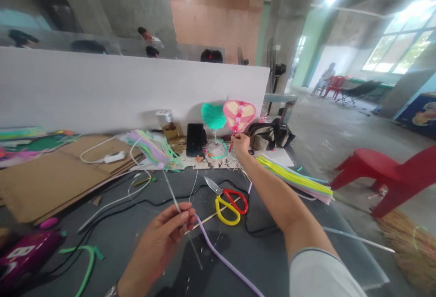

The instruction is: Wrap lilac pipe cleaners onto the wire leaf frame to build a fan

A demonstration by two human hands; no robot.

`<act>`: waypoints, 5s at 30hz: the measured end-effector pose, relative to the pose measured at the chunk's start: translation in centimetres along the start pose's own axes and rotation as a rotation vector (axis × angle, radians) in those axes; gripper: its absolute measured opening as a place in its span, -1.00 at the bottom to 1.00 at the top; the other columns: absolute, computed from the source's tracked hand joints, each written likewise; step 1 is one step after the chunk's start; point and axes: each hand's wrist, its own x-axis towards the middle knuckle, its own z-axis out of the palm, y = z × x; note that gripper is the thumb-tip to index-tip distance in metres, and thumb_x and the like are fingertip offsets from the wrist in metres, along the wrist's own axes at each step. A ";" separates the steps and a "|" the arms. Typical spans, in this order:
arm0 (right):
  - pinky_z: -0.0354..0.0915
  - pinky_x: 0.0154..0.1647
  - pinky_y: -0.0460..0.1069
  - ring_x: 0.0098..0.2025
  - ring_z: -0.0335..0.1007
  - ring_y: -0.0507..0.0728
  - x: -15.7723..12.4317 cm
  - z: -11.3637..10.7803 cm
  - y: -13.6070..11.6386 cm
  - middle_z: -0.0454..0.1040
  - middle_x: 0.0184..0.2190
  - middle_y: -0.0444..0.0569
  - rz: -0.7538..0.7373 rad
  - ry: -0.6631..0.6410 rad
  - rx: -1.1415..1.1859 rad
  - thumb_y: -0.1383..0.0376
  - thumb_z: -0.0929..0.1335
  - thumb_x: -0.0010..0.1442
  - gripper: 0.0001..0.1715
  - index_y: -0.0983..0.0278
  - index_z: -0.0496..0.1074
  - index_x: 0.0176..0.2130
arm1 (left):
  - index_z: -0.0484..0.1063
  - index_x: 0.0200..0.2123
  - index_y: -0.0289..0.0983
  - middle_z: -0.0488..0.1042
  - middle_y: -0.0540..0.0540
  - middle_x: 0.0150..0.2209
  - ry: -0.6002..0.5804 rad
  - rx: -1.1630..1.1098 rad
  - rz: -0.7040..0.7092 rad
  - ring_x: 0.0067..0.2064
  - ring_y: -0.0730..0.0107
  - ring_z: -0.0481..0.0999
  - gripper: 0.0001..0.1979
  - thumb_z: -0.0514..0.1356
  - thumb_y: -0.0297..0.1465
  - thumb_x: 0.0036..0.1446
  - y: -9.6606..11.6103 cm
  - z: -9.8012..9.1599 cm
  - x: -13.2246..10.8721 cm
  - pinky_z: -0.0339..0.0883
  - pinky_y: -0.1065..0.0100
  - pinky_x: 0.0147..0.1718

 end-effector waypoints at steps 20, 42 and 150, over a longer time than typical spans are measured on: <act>0.18 -0.67 -0.08 -0.68 0.23 0.01 -35.5 -9.2 3.2 0.39 -0.65 -0.19 0.252 -0.647 0.199 -0.04 0.51 0.00 -0.56 0.26 0.48 -0.35 | 0.67 -0.28 -0.31 0.59 -0.06 -0.38 0.082 0.141 0.363 -0.37 0.45 0.43 -0.70 0.50 -0.28 -0.10 -7.9 -1.1 -8.9 0.30 0.38 -0.30; 0.17 -0.45 -0.07 -0.52 0.32 0.04 -35.7 -10.1 2.9 0.45 -0.49 -0.10 -0.535 -0.367 -0.402 0.40 0.24 0.28 -0.78 0.22 0.38 -0.38 | 0.65 -0.03 -0.29 0.59 -0.07 -0.37 0.058 0.411 0.515 -0.35 0.35 0.47 -0.62 0.41 -0.24 0.10 -8.1 -0.9 -7.5 0.38 0.35 -0.26; -0.01 -0.70 -0.12 -0.68 0.02 -0.09 -37.5 -10.5 2.6 0.32 -0.63 -0.20 0.289 -0.642 0.369 -0.12 0.55 -0.04 -0.43 0.27 0.38 -0.45 | 0.67 -0.06 -0.28 0.66 -0.33 -0.05 -0.466 0.559 0.268 -0.15 0.10 0.67 -0.58 0.47 -0.20 0.04 8.5 -0.7 -5.1 0.53 0.22 -0.20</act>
